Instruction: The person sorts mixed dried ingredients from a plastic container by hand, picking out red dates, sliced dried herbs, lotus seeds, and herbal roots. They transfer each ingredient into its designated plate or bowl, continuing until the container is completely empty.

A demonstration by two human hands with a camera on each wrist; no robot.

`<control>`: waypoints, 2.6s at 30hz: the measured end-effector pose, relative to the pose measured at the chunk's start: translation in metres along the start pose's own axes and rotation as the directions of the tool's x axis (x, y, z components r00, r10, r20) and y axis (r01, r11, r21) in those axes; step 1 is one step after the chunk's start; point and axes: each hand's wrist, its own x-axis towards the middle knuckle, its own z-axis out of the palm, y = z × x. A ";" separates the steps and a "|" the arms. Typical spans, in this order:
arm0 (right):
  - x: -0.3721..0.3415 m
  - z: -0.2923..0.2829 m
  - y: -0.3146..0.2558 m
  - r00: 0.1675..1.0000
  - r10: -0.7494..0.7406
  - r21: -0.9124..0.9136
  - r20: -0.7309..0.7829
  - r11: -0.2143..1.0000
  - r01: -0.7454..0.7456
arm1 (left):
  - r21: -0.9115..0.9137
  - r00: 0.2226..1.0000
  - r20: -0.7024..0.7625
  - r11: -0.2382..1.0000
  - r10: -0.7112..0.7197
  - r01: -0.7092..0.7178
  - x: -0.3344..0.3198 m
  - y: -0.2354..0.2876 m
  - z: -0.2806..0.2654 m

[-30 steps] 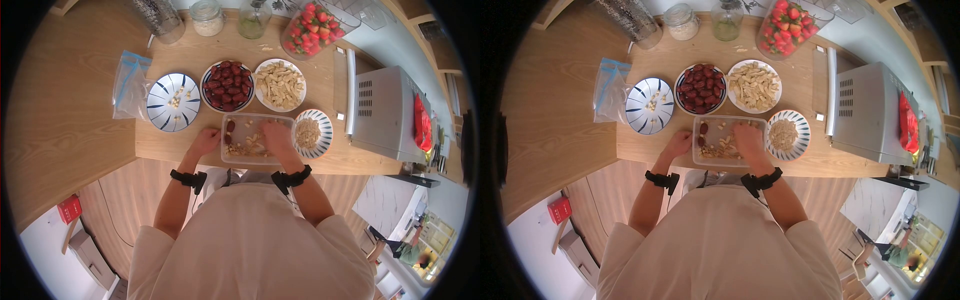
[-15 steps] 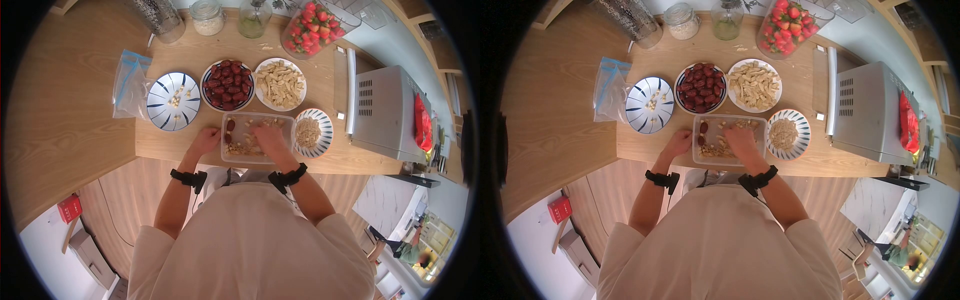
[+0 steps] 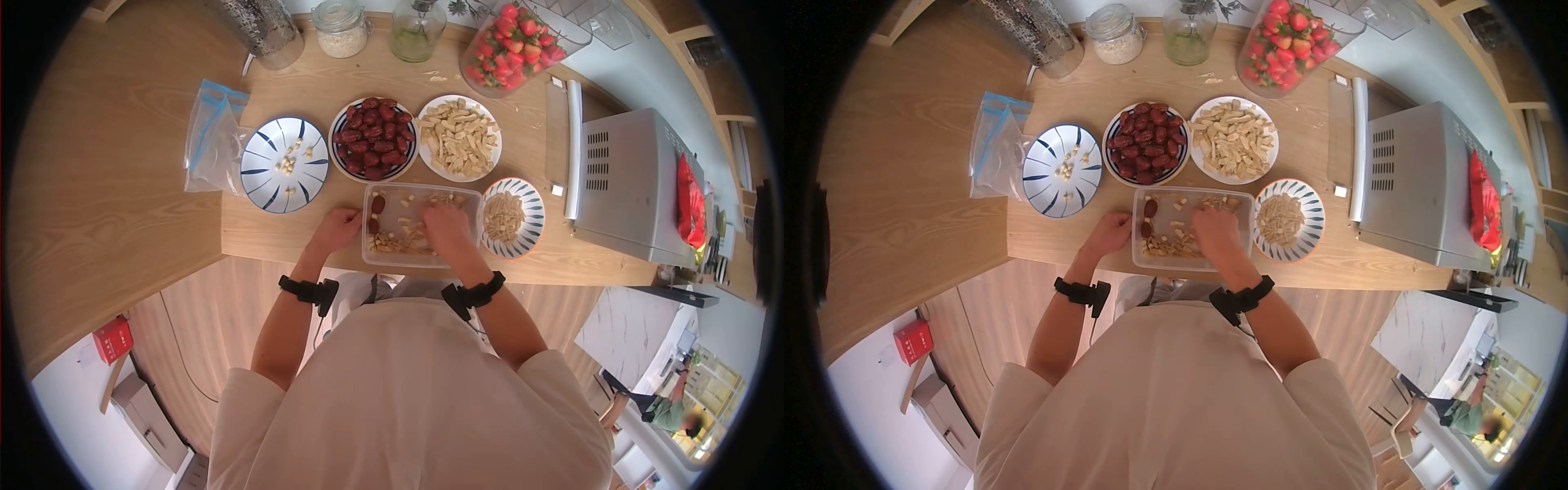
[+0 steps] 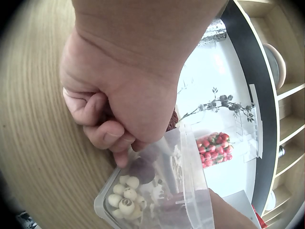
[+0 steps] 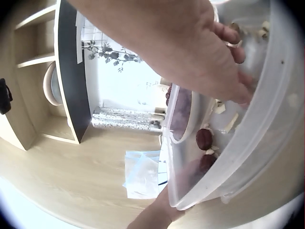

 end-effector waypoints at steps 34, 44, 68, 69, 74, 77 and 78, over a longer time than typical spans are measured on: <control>0.019 0.016 -0.018 0.995 -0.045 -0.096 0.092 0.994 0.054 | 0.038 0.997 -0.052 0.998 0.054 -0.052 0.003 -0.005 0.003; 0.016 0.014 -0.024 0.997 -0.050 -0.130 0.056 0.990 0.057 | 0.026 0.998 -0.037 0.999 0.047 -0.046 0.003 -0.003 0.001; 0.011 -0.038 -0.027 0.993 -0.077 -0.020 -0.089 0.997 0.076 | 0.153 0.999 -0.022 0.988 0.027 -0.024 0.001 0.007 -0.003; 0.008 -0.058 -0.027 0.990 -0.010 0.042 -0.140 0.999 0.016 | 0.160 1.000 -0.018 0.987 -0.006 0.008 -0.002 0.011 -0.004; 0.014 -0.111 0.011 0.859 0.099 0.306 -0.501 0.950 0.069 | 0.167 0.998 0.000 0.984 0.069 -0.068 0.006 0.000 -0.003; 0.032 -0.120 0.036 0.769 0.123 0.306 -0.627 0.947 0.098 | 0.199 0.998 0.008 0.978 0.055 -0.056 0.007 0.000 -0.004; 0.039 -0.121 0.044 0.761 0.123 0.294 -0.637 0.951 0.092 | 0.160 0.997 -0.002 0.984 0.078 -0.076 0.007 0.000 -0.003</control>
